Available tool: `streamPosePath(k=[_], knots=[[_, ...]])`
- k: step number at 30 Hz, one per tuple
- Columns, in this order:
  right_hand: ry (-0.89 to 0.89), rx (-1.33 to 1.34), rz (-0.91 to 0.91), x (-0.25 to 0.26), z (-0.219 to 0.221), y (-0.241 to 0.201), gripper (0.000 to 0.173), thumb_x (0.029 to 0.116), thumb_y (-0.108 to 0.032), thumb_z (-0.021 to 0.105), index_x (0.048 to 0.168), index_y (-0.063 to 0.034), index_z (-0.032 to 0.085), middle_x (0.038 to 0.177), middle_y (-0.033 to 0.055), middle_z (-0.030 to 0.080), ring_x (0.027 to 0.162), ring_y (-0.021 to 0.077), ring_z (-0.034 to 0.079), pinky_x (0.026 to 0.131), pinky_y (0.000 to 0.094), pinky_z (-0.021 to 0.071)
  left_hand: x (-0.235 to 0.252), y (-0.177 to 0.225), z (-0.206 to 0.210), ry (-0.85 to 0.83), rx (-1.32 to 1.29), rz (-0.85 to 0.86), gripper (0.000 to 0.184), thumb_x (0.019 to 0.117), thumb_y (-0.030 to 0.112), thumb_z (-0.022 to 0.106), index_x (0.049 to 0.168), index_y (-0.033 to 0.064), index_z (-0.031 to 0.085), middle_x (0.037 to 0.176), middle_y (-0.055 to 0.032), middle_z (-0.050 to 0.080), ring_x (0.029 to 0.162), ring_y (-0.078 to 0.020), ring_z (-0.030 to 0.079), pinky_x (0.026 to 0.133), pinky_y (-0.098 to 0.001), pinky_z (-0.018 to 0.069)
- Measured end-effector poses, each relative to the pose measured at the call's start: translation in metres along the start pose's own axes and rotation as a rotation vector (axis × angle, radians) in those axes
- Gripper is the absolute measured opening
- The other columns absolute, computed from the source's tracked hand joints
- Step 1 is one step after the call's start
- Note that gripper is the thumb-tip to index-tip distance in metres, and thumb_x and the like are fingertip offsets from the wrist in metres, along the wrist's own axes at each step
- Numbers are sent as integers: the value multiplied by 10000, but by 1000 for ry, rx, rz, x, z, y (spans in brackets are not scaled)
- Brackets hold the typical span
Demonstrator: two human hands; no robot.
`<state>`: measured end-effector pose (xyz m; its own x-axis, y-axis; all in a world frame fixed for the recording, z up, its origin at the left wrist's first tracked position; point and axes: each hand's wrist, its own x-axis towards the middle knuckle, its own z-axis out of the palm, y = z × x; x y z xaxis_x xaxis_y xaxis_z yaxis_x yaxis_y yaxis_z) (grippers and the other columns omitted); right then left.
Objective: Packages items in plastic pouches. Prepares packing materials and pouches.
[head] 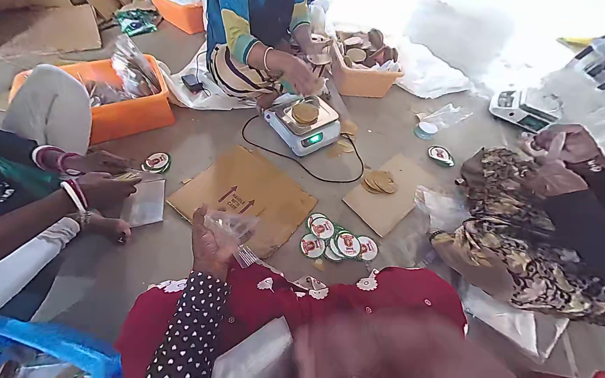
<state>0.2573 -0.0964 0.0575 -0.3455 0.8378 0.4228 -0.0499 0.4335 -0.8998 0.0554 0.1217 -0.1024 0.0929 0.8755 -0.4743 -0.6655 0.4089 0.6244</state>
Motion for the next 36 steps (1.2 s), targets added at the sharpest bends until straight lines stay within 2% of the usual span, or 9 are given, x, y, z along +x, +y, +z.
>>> streamPosePath(k=[2,5,7,10,15,19,25,32,36], knots=[[233,-485,211,9,-51,80,149,955,-183,682,1054,-94,749,1129,5,744,1053,91,696,929,317,585,3,0,-5,22,19,14,516,1035,574,375,1289,138,482,1021,-135,656,898,-326,686,731,-558,587],[423,-744,760,10,-131,202,210,886,-190,809,938,-17,700,856,106,686,801,231,649,764,476,529,12,-1,-5,50,18,43,553,1022,576,400,1355,138,454,1109,-156,628,974,-339,658,781,-591,561],[407,-809,954,-6,-163,262,275,880,-197,799,1026,9,691,920,185,692,871,336,664,815,572,523,15,-2,-6,52,17,35,585,1020,568,413,1422,144,407,1185,-176,600,1039,-349,631,832,-608,541],[250,-840,1054,-27,-174,306,599,859,-291,829,1341,-6,616,1207,233,679,1112,402,655,982,611,503,20,-5,-5,61,29,53,569,1022,563,422,1402,140,423,1156,-165,618,1006,-341,647,824,-595,552],[141,-944,1112,-28,-161,329,626,815,-291,843,1359,-77,616,1290,250,615,1206,436,587,1009,633,470,20,-7,-1,71,56,70,528,1032,534,424,1381,139,450,1112,-152,633,954,-328,667,772,-567,572],[192,-843,1201,-23,-158,323,636,818,-235,845,1367,-44,586,1203,232,669,1142,412,632,986,623,477,20,-6,-1,64,55,78,553,1029,534,431,1405,129,423,1181,-169,608,1031,-350,648,782,-576,568],[426,-703,1112,-30,-170,322,321,917,-248,768,1096,13,710,1045,202,706,1010,343,660,942,564,492,20,-5,-4,41,49,67,584,1037,560,388,1436,134,392,1180,-183,604,1001,-351,656,780,-562,569],[405,-705,1136,-29,-172,312,318,1027,-260,623,997,47,699,985,219,671,948,324,630,899,529,472,19,-4,-3,56,39,60,568,1031,552,411,1414,132,399,1181,-175,597,1012,-347,648,793,-568,561],[450,-800,1186,-27,-166,309,343,983,-202,657,1268,-11,664,1134,233,706,1086,392,669,979,596,492,23,-4,-5,70,32,66,548,1031,539,413,1406,139,405,1191,-177,591,1017,-353,638,801,-581,551]])
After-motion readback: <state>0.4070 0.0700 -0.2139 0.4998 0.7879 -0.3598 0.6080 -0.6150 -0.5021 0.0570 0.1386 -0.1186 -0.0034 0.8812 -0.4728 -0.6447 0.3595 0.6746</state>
